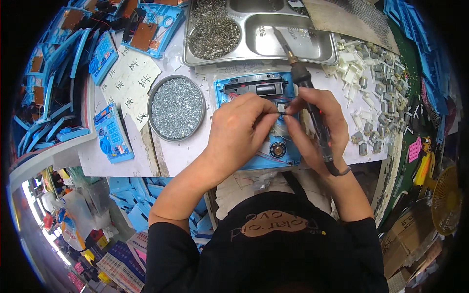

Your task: Assembling and soldering components of a blue electronic device at a factory workbench.

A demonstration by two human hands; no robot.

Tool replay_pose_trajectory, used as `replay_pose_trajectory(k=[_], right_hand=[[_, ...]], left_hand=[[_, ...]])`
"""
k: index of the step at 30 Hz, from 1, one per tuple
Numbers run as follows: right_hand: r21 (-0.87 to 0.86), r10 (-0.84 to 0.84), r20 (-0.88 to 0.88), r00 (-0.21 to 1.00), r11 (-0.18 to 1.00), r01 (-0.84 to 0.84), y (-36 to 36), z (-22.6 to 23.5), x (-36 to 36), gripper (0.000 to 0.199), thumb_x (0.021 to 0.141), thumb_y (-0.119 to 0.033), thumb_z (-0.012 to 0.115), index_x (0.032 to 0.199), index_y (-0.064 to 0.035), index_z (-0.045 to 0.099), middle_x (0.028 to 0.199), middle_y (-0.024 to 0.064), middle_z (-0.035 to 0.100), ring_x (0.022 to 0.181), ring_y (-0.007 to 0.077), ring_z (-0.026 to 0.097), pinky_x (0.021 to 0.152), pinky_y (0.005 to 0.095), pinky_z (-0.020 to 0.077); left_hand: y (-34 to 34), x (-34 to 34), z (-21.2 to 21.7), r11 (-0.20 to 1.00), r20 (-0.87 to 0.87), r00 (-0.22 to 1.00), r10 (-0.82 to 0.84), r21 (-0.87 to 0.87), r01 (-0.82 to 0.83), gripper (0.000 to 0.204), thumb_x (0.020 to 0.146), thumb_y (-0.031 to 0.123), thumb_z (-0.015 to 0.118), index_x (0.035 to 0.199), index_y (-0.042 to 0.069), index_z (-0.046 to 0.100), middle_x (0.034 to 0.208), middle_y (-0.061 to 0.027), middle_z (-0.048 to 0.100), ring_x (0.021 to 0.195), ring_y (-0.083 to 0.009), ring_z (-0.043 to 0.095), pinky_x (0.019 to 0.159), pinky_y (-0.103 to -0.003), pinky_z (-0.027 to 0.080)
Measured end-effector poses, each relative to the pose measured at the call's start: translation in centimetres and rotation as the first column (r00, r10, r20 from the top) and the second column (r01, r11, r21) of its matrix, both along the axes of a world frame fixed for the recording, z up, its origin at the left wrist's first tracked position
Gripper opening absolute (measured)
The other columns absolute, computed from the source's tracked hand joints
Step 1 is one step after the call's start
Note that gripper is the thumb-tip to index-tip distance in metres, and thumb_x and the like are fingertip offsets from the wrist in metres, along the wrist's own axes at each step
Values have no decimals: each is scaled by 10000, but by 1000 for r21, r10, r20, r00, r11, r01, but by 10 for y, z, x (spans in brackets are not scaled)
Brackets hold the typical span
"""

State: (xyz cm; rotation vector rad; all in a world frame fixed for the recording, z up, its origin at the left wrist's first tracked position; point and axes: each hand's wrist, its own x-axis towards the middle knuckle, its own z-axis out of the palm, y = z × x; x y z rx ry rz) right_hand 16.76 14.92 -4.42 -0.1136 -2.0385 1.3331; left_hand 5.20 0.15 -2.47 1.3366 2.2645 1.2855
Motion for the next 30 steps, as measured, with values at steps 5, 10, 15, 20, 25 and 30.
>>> replay_pose_trajectory(k=[5, 10, 15, 20, 25, 30], right_hand=[[-34, -8, 85, 996, 999, 11, -2, 2, 0, 593, 763, 137, 755, 1314, -35, 619, 1058, 127, 646, 858, 194, 665, 755, 301, 544], [8, 6, 151, 989, 1000, -7, -1, -2, 4, 628, 829, 111, 742, 1395, -65, 535, 1080, 92, 645, 936, 158, 680, 861, 300, 539], [29, -18, 119, 993, 999, 14, -2, -1, 1, 601, 803, 126, 745, 1352, -52, 576, 1056, 105, 650, 910, 176, 677, 816, 306, 542], [132, -66, 50, 997, 989, 59, 6, 2, 6, 581, 745, 112, 798, 1287, -29, 642, 1001, 124, 664, 852, 231, 663, 771, 321, 538], [-74, -177, 87, 980, 980, 184, 40, 20, 74, 308, 884, -30, 754, 1160, -16, 618, 867, 44, 590, 724, 102, 490, 643, 255, 383], [33, 17, 206, 978, 999, -25, 46, 29, 104, 281, 868, -105, 770, 1105, 3, 664, 777, 83, 630, 643, 152, 541, 569, 287, 387]], left_hand=[[1, 1, -4, 1000, -86, 996, 14, 23, -13, 106, 833, 48, 768, 898, 34, 686, 823, -119, 668, 738, -324, 668, 634, -409, 518], [-1, 0, -3, 999, -29, 999, 19, 39, -18, 116, 822, 45, 787, 895, 25, 699, 804, -112, 667, 721, -299, 669, 619, -390, 517], [-3, -6, -3, 997, 95, 995, -3, 72, -3, 120, 815, 42, 801, 887, 8, 710, 785, -99, 656, 694, -269, 655, 601, -359, 505], [1, -1, -10, 997, -81, 996, -28, 72, 34, 132, 807, 8, 787, 916, 32, 717, 852, -91, 664, 741, -258, 647, 656, -340, 501], [4, 7, -8, 999, -363, 931, -38, -6, 39, 229, 739, 49, 814, 942, 90, 716, 1021, -57, 618, 915, -247, 607, 789, -380, 404], [9, 8, -11, 1000, -393, 920, -2, -1, 2, 256, 714, 42, 822, 941, 82, 712, 1028, -67, 617, 933, -250, 609, 810, -387, 403]])
